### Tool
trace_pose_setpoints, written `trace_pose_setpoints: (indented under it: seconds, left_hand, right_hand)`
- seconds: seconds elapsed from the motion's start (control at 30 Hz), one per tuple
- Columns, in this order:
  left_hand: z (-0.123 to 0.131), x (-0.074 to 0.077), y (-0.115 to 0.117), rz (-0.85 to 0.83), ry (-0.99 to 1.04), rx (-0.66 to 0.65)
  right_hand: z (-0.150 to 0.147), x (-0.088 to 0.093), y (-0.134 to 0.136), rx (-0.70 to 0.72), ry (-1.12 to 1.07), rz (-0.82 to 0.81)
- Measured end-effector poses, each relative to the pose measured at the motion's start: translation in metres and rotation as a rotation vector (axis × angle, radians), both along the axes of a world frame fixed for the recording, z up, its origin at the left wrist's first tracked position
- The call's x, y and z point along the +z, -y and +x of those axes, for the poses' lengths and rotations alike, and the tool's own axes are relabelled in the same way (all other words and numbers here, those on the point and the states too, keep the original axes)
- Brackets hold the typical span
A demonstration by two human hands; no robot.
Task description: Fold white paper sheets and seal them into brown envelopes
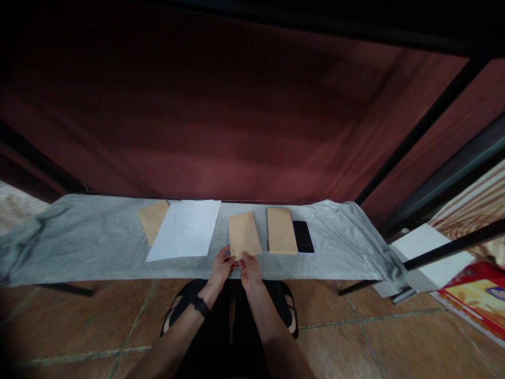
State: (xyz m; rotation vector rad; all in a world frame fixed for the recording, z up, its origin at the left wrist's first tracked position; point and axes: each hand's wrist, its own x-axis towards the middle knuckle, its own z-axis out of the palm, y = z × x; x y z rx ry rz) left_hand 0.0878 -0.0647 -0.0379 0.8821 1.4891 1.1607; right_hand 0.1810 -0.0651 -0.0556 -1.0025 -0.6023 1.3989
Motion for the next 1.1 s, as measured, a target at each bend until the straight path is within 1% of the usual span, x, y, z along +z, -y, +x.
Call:
trace_pose_setpoints:
  seconds: [0.07, 0.2, 0.27, 0.33, 0.43, 0.47, 0.53, 0.6, 0.67, 0.7, 0.73, 0.8, 0.9, 1.0, 1.1]
  left_hand:
    - [-0.004, -0.001, -0.006, -0.019, -0.055, -0.016]
    - [-0.022, 0.001, -0.018, -0.030, -0.216, -0.091]
    - [-0.030, 0.002, -0.021, -0.033, -0.299, -0.138]
    - [-0.036, 0.003, -0.022, -0.037, -0.373, -0.178]
    - [-0.039, 0.003, -0.018, -0.036, -0.483, -0.197]
    - [-0.038, 0.002, -0.016, -0.025, -0.532, -0.185]
    - [-0.036, 0.001, -0.016, 0.077, -0.699, -0.167]
    - [-0.030, -0.003, -0.022, 0.284, -0.904, -0.206]
    - [-0.021, -0.007, -0.036, 0.485, -1.061, -0.322]
    - [-0.016, -0.010, -0.047, 0.533, -1.100, -0.389]
    - [-0.011, -0.013, -0.059, 0.546, -1.139, -0.462]
    - [-0.002, -0.017, -0.085, 0.513, -1.208, -0.582]
    - [0.005, -0.021, -0.124, 0.512, -1.268, -0.699]
    - [0.009, -0.022, -0.153, 0.527, -1.276, -0.718]
    - [0.011, -0.022, -0.169, 0.526, -1.262, -0.700]
  right_hand:
    - [0.008, 0.000, 0.002, 0.054, 0.060, -0.037]
    - [0.037, 0.004, 0.012, 0.180, 0.250, -0.095]
    - [0.050, 0.006, 0.017, 0.176, 0.389, -0.059]
    - [0.057, 0.005, 0.021, 0.174, 0.734, 0.135]
    - [0.059, 0.001, 0.025, 0.233, 1.392, 0.496]
    - [0.058, -0.002, 0.026, 0.249, 1.546, 0.564]
    - [0.055, -0.007, 0.027, 0.243, 1.737, 0.638]
    - [0.054, -0.011, 0.028, 0.219, 1.809, 0.667]
    - [0.054, -0.013, 0.027, 0.210, 1.828, 0.682]
    - [0.054, -0.013, 0.027, 0.207, 1.833, 0.686]
    - [0.055, -0.013, 0.027, 0.203, 1.836, 0.688]
    - [0.055, -0.012, 0.026, 0.192, 1.838, 0.695]
    - [0.055, -0.009, 0.026, 0.181, 1.837, 0.717]
    - [0.054, -0.007, 0.026, 0.186, 1.832, 0.718]
    - [0.053, -0.006, 0.026, 0.209, 1.806, 0.694]
